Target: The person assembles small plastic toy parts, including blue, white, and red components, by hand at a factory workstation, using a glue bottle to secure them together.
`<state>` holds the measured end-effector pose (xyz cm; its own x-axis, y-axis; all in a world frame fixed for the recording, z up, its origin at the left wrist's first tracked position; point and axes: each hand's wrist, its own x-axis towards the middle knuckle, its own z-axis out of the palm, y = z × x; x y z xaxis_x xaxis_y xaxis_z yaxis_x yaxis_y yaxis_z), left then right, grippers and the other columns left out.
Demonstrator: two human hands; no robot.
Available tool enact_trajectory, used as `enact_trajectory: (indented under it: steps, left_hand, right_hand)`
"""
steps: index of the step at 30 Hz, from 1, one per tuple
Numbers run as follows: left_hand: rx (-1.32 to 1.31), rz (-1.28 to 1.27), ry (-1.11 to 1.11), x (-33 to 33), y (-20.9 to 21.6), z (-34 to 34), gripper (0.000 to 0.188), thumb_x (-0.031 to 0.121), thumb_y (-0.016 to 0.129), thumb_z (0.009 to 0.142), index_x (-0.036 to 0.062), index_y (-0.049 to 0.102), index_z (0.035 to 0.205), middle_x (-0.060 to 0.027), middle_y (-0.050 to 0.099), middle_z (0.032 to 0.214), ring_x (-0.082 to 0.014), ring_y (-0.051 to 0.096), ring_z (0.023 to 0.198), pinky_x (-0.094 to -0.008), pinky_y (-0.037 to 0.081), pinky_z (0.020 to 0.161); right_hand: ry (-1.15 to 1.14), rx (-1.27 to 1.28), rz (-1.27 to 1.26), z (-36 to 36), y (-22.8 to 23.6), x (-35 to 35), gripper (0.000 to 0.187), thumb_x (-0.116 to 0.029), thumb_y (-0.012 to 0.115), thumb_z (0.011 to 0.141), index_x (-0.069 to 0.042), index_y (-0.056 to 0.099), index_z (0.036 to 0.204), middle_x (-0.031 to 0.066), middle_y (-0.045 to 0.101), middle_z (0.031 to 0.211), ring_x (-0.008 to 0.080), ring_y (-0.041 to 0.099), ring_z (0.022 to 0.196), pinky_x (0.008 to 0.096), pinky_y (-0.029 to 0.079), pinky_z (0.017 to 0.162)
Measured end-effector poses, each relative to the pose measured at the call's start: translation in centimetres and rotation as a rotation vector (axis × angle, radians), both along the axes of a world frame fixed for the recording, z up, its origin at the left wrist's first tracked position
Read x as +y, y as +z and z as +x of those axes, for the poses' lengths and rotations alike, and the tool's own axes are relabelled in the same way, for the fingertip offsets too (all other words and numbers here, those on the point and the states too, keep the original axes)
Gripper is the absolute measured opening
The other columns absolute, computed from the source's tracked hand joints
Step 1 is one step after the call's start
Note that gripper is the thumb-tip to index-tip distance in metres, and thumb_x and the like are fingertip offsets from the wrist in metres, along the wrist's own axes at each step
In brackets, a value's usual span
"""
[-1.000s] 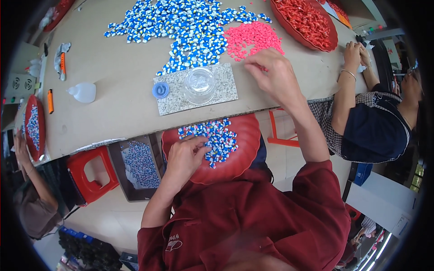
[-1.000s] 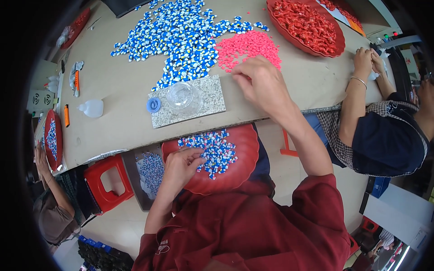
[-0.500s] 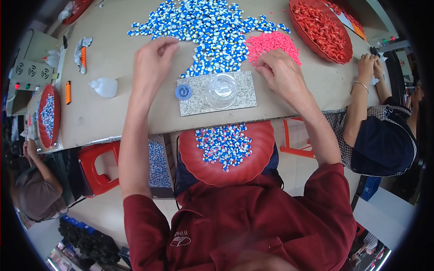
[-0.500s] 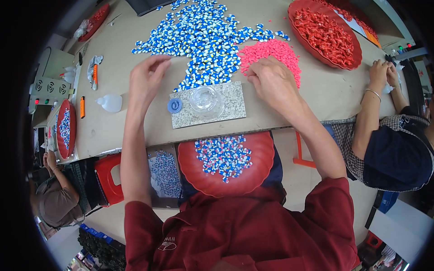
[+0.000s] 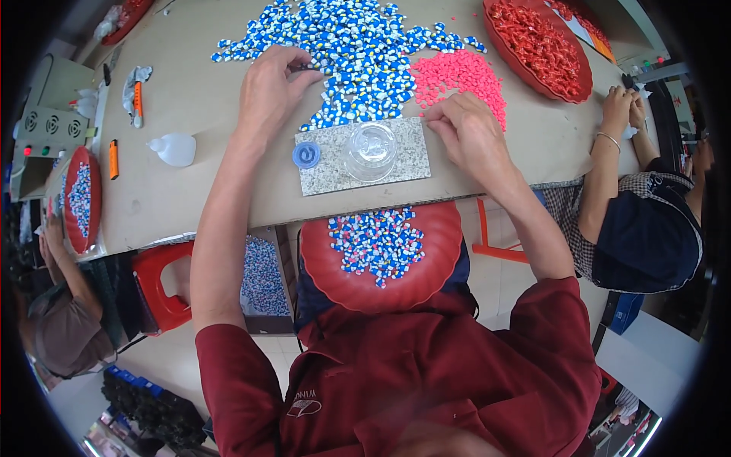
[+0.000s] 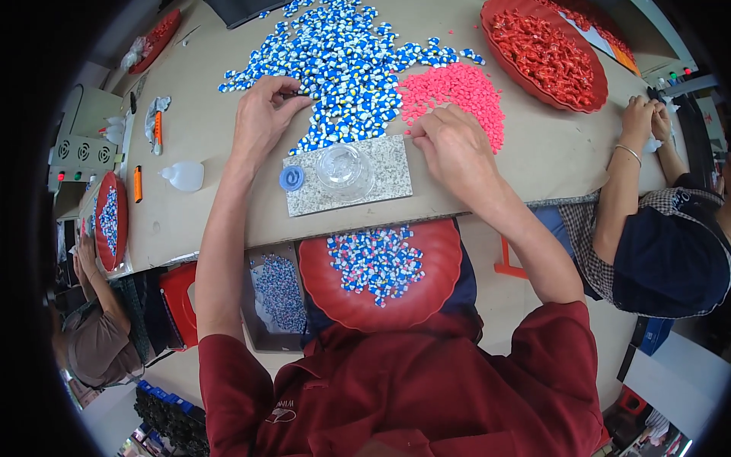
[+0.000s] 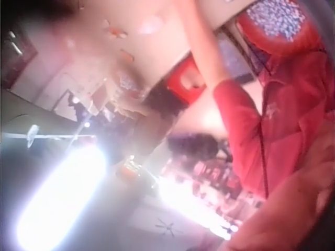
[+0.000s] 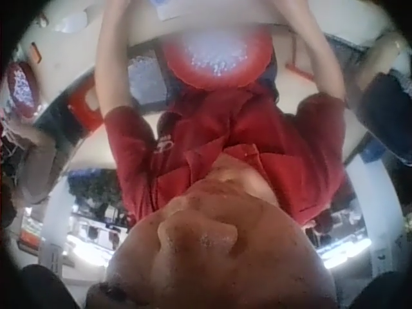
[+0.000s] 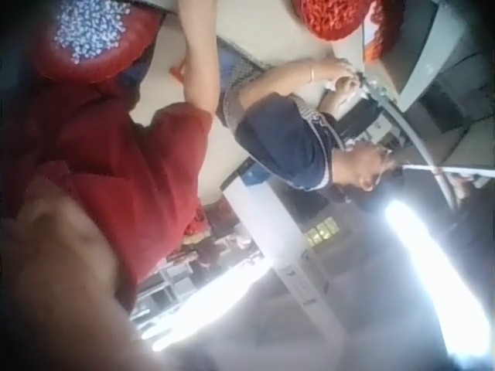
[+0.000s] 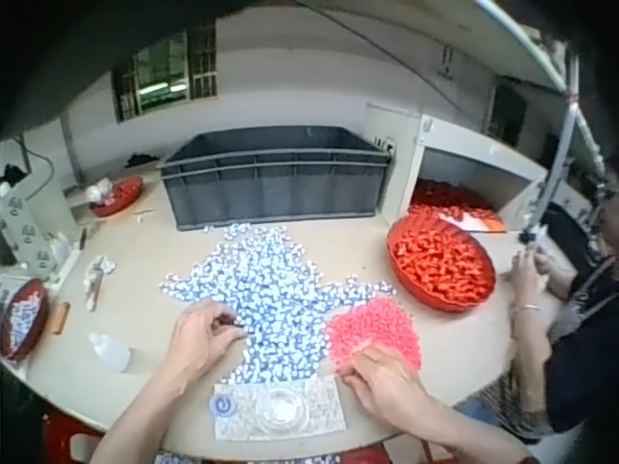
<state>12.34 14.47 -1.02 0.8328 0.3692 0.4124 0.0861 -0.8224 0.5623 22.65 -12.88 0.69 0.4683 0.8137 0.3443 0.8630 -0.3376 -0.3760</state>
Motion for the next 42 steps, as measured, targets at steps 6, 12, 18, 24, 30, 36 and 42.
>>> enact_trajectory:
  steps: [6,12,18,24,30,36,42]
  left_hand:
    - [0.062,0.009,0.032,0.1,0.2,0.4,0.019,0.013,0.073,0.079,0.0035,0.068,0.095,-0.0085,0.064,0.09,-0.0218,0.061,0.082,-0.0341,0.05,0.074]
    - [0.037,0.151,-0.01,0.5,-0.4,0.2,0.018,0.012,0.071,0.081,0.0029,0.067,0.096,-0.0093,0.063,0.09,-0.0213,0.062,0.081,-0.0334,0.05,0.074]
    - [-0.012,0.108,-0.013,0.6,-0.2,-0.3,0.016,0.012,0.07,0.081,0.0027,0.067,0.094,-0.0095,0.064,0.089,-0.0232,0.061,0.081,-0.035,0.049,0.073]
    - [0.044,-0.321,0.146,0.9,0.7,-3.0,0.014,0.012,0.072,0.082,0.0002,0.068,0.089,-0.0066,0.068,0.079,-0.0106,0.058,0.066,-0.0263,0.048,0.063]
    - [0.097,-0.443,0.176,0.7,0.0,-5.6,0.014,0.009,0.068,0.086,-0.0007,0.069,0.096,-0.0025,0.066,0.08,-0.0084,0.057,0.07,-0.0225,0.047,0.066]
    - [0.05,-0.953,0.062,-2.4,3.1,-10.0,0.025,0.009,0.06,0.092,0.0002,0.063,0.116,-0.0044,0.064,0.09,-0.0066,0.057,0.079,-0.02,0.044,0.065]
    - [-0.107,-1.449,-0.241,-10.6,4.9,-12.8,0.025,0.004,0.054,0.094,0.0032,0.056,0.118,-0.0086,0.067,0.094,-0.009,0.062,0.075,-0.0197,0.046,0.058]
  right_hand:
    - [0.017,0.127,-0.055,0.2,0.9,0.1,0.007,-0.004,0.067,0.079,0.0,0.068,0.084,0.0117,0.065,0.078,0.0272,0.06,0.08,0.0376,0.047,0.075]
    - [0.08,0.111,-0.02,0.5,0.1,-0.2,0.008,-0.004,0.066,0.08,0.001,0.067,0.086,0.0122,0.066,0.08,0.0269,0.059,0.08,0.0378,0.046,0.076]
    - [0.035,0.166,-0.008,0.0,0.9,-0.3,0.009,-0.004,0.065,0.082,0.001,0.067,0.089,0.0121,0.065,0.082,0.0253,0.058,0.079,0.0357,0.046,0.072]
    - [0.009,0.188,0.068,-0.3,2.2,-0.8,0.01,-0.006,0.066,0.083,0.002,0.066,0.089,0.01,0.064,0.08,0.0224,0.058,0.077,0.0336,0.046,0.068]
    - [0.011,0.23,0.093,-1.1,2.5,-0.2,0.009,-0.006,0.066,0.082,0.001,0.065,0.085,0.0122,0.062,0.077,0.026,0.058,0.078,0.0372,0.045,0.072]
    - [0.012,0.31,0.157,-3.1,5.1,-0.8,0.008,-0.005,0.066,0.083,0.001,0.064,0.087,0.0109,0.062,0.079,0.0253,0.059,0.079,0.0354,0.046,0.074]
    - [0.146,0.35,0.21,-5.9,6.8,-0.8,0.007,0.002,0.066,0.081,0.0,0.064,0.087,0.0069,0.063,0.082,0.0176,0.058,0.076,0.0286,0.046,0.07]
